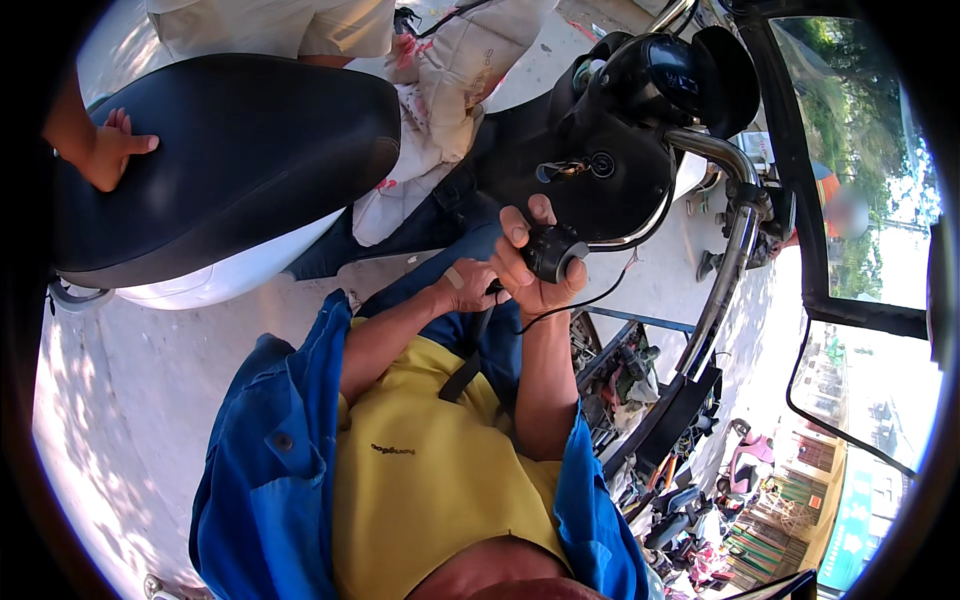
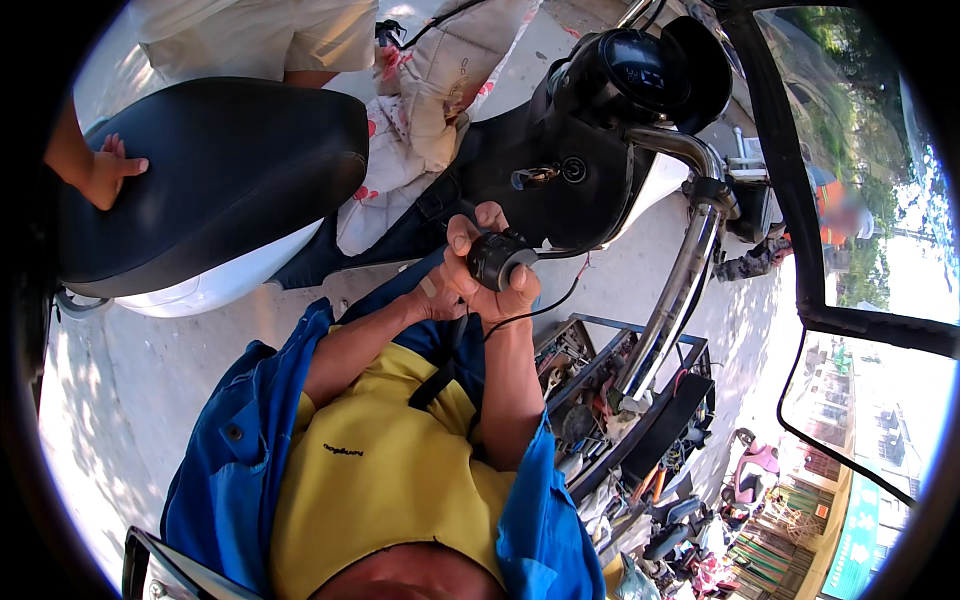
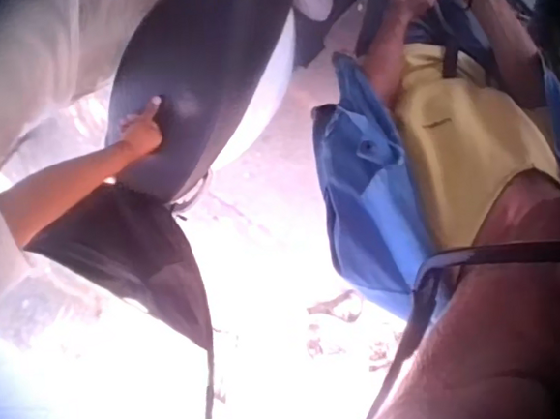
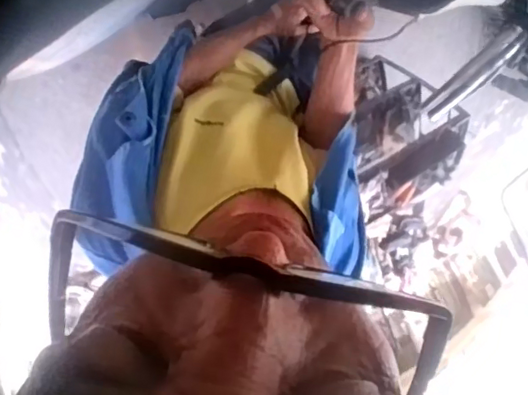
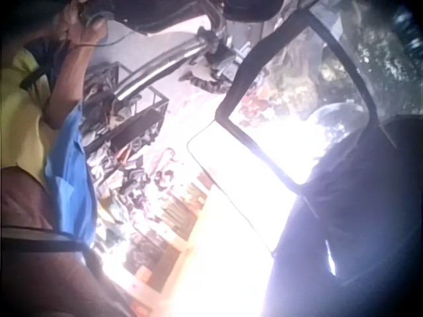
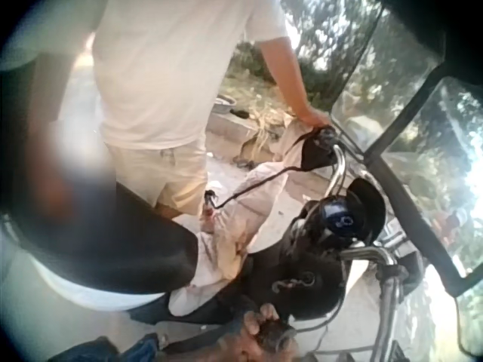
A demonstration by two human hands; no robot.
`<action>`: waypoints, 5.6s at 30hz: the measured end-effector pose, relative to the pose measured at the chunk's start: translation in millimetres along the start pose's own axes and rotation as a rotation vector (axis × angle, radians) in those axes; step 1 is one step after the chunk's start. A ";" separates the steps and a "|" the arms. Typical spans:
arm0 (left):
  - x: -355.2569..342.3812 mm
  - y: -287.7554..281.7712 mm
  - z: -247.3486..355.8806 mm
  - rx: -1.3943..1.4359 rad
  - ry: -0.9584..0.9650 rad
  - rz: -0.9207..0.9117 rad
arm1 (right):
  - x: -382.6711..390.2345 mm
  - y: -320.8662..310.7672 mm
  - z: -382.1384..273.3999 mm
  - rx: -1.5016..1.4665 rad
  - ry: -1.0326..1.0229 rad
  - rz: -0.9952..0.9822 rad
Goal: The person repairs a scooter's handlebar switch assembly by hand and with a screwdriver. They strip and twist wires, connect them to a new switch housing, and secure the assembly with screws.
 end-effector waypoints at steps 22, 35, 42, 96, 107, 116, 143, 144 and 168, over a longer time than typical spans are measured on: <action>2.3 -11.3 0.3 0.003 0.051 0.065 | 4.2 -2.3 4.0 -0.073 0.093 0.044; -11.6 -16.5 26.6 0.064 0.164 0.217 | 7.9 -7.7 3.4 0.092 0.141 0.160; -16.5 -30.9 40.3 0.041 0.295 0.224 | 10.7 -19.5 -2.0 0.173 0.131 0.277; -18.1 -25.2 25.6 0.168 -0.018 0.035 | 195.7 -114.4 71.5 1.235 0.466 0.866; -13.0 -13.9 24.0 0.046 0.018 0.056 | 215.8 -120.4 90.1 1.705 0.207 1.095; -8.5 -7.9 31.2 0.006 0.041 0.052 | 214.8 -98.8 87.0 1.852 0.148 1.155; -4.1 -10.7 37.3 -0.015 0.044 0.062 | 210.2 -81.9 87.0 2.018 -0.004 1.109; -3.2 -10.3 37.8 -0.018 0.045 0.065 | 211.7 -82.4 87.9 2.016 0.008 1.113; 21.0 -2.6 50.7 -0.080 0.005 0.090 | 237.1 -103.2 100.9 2.207 -0.069 1.050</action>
Point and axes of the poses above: each hand's wrist, its own x-axis away from the middle knuckle, its own y-axis out of the palm, z = x × y, the point moved 5 cm from there along -x, towards the middle knuckle, and after that the axes turned 7 degrees about x, right-handed, at the moved point
